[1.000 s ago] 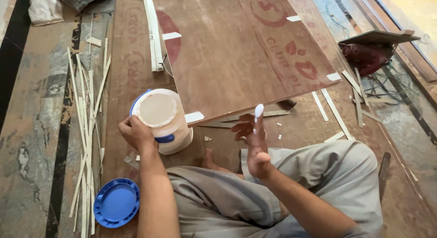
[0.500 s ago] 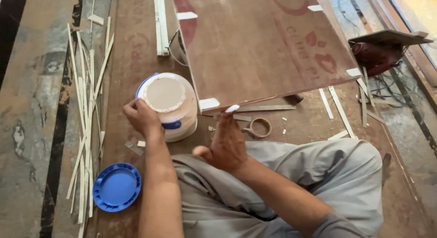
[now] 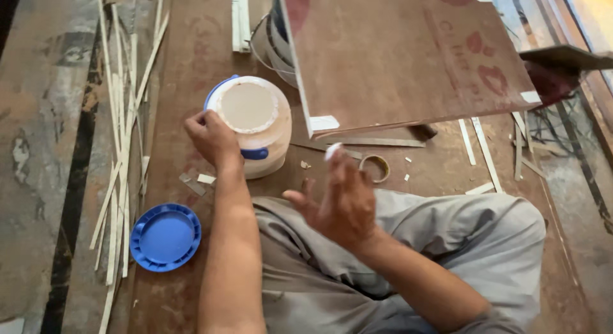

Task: The person applies adhesive from a container to the surface of a plywood board and carefully positions thin white strips along the edges. They use a hand tool to scrape the surface and a hammer against a wooden block to press the strips firmly into place.

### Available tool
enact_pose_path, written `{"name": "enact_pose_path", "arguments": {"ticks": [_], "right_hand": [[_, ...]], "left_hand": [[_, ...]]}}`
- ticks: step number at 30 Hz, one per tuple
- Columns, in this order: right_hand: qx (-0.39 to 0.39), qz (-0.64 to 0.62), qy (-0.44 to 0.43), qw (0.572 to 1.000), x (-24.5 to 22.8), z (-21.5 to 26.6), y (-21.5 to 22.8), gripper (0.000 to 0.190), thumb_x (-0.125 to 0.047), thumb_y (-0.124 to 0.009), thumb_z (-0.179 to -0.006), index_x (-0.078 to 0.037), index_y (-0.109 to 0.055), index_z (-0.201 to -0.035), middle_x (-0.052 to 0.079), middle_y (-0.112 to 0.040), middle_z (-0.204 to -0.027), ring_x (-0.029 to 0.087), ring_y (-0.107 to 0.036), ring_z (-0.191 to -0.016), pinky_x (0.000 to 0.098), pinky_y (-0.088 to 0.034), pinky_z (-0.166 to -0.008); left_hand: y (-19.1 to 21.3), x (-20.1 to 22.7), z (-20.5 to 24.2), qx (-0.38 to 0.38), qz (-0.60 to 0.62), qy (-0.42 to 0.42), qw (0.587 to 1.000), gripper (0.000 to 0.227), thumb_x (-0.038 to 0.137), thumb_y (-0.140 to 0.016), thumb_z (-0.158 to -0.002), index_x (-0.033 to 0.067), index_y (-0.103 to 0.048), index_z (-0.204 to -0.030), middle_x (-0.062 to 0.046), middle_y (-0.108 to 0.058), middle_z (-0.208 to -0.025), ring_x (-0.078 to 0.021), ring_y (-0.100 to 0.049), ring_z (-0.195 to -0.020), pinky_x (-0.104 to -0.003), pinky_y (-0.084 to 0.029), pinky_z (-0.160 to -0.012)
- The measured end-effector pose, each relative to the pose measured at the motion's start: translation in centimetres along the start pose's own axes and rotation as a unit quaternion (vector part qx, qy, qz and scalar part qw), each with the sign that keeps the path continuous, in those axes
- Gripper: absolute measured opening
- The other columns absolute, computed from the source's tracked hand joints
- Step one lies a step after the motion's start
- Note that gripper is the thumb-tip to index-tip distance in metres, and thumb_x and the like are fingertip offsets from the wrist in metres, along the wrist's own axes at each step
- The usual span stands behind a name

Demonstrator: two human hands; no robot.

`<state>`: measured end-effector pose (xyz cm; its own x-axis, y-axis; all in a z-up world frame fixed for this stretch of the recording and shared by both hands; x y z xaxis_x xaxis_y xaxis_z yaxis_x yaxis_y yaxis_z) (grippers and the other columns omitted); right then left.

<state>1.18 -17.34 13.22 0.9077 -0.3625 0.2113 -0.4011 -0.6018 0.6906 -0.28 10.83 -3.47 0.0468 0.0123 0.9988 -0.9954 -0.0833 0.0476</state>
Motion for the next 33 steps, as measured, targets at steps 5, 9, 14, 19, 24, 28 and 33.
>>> {"name": "enact_pose_path", "arguments": {"ticks": [5, 9, 14, 19, 24, 28, 33], "right_hand": [[-0.006, -0.115, -0.077, 0.990, 1.7, 0.1, -1.9, 0.106, -0.065, -0.063, -0.100, 0.009, -0.017, -0.159, 0.035, -0.052, -0.135, 0.047, -0.060, -0.103, 0.0524, -0.050, -0.084], [-0.009, -0.063, -0.049, 0.997, 0.3, -0.4, -3.3, 0.105, -0.071, -0.060, -0.093, 0.004, -0.021, -0.155, 0.033, -0.054, -0.132, 0.044, -0.062, -0.098, 0.0541, -0.047, -0.078], [0.038, -0.085, -0.040, 0.995, 0.8, -0.1, -2.4, 0.105, -0.072, -0.056, -0.098, 0.006, -0.019, -0.157, 0.034, -0.052, -0.131, 0.047, -0.061, -0.099, 0.0555, -0.048, -0.082], [-0.018, -0.079, -0.025, 0.996, 0.8, -0.2, -3.0, 0.103, -0.076, -0.056, -0.093, -0.006, -0.021, -0.160, 0.029, -0.052, -0.132, 0.044, -0.062, -0.103, 0.0514, -0.050, -0.083], [0.038, -0.135, -0.019, 0.990, 1.6, -0.2, -2.3, 0.104, -0.075, -0.054, -0.101, -0.007, -0.010, -0.166, 0.029, -0.050, -0.140, 0.042, -0.061, -0.109, 0.0524, -0.050, -0.086], [0.007, -0.097, -0.050, 0.994, 3.9, 1.1, -2.5, 0.098, -0.075, -0.051, -0.099, -0.013, -0.017, -0.167, 0.026, -0.052, -0.137, 0.040, -0.061, -0.105, 0.0502, -0.051, -0.086], [0.038, -0.013, -0.084, 0.996, 7.5, 1.4, -1.5, 0.096, -0.079, -0.042, -0.099, -0.007, -0.026, -0.162, 0.027, -0.057, -0.131, 0.039, -0.064, -0.099, 0.0481, -0.051, -0.081]], "left_hand": [[0.2, 0.3, 0.8, -0.002, -0.007, 0.022, 1.000, 0.027, 0.025, -0.056, -0.091, 0.0014, -0.061, -0.103, -0.017, -0.067, -0.109, -0.0324, -0.065, -0.101, -0.043, -0.049, -0.091], [0.6, 0.6, 0.8, 0.001, -0.010, 0.015, 1.000, 0.027, 0.026, -0.056, -0.092, 0.0012, -0.061, -0.103, -0.018, -0.068, -0.109, -0.0337, -0.065, -0.102, -0.044, -0.049, -0.092], [0.5, 0.6, 0.8, -0.003, -0.033, 0.020, 0.999, 0.028, 0.027, -0.056, -0.092, 0.0024, -0.061, -0.103, -0.018, -0.067, -0.110, -0.0341, -0.065, -0.103, -0.045, -0.048, -0.091], [0.5, 0.7, 1.0, -0.006, -0.038, 0.012, 0.999, 0.029, 0.028, -0.055, -0.091, 0.0024, -0.061, -0.103, -0.018, -0.068, -0.109, -0.0346, -0.065, -0.102, -0.045, -0.048, -0.092], [0.5, 0.7, 0.6, -0.003, -0.035, 0.030, 0.999, 0.030, 0.028, -0.055, -0.091, 0.0019, -0.061, -0.104, -0.018, -0.067, -0.111, -0.0343, -0.065, -0.103, -0.045, -0.048, -0.093], [0.5, -0.1, 0.9, -0.006, -0.034, 0.024, 0.999, 0.030, 0.028, -0.055, -0.091, 0.0014, -0.061, -0.105, -0.018, -0.068, -0.111, -0.0344, -0.065, -0.102, -0.045, -0.049, -0.093], [0.3, 0.2, 0.2, 0.006, -0.039, 0.032, 0.999, 0.029, 0.026, -0.056, -0.088, 0.0013, -0.063, -0.103, -0.019, -0.069, -0.111, -0.0343, -0.066, -0.101, -0.045, -0.050, -0.092]]}}
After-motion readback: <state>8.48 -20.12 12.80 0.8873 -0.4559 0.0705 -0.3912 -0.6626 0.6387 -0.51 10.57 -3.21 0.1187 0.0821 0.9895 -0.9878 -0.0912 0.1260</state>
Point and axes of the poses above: each hand's wrist, its own z-axis away from the middle knuckle, its own y-axis out of the back of the hand, x = y × z, the point moved 5 cm from there along -z, towards the middle knuckle
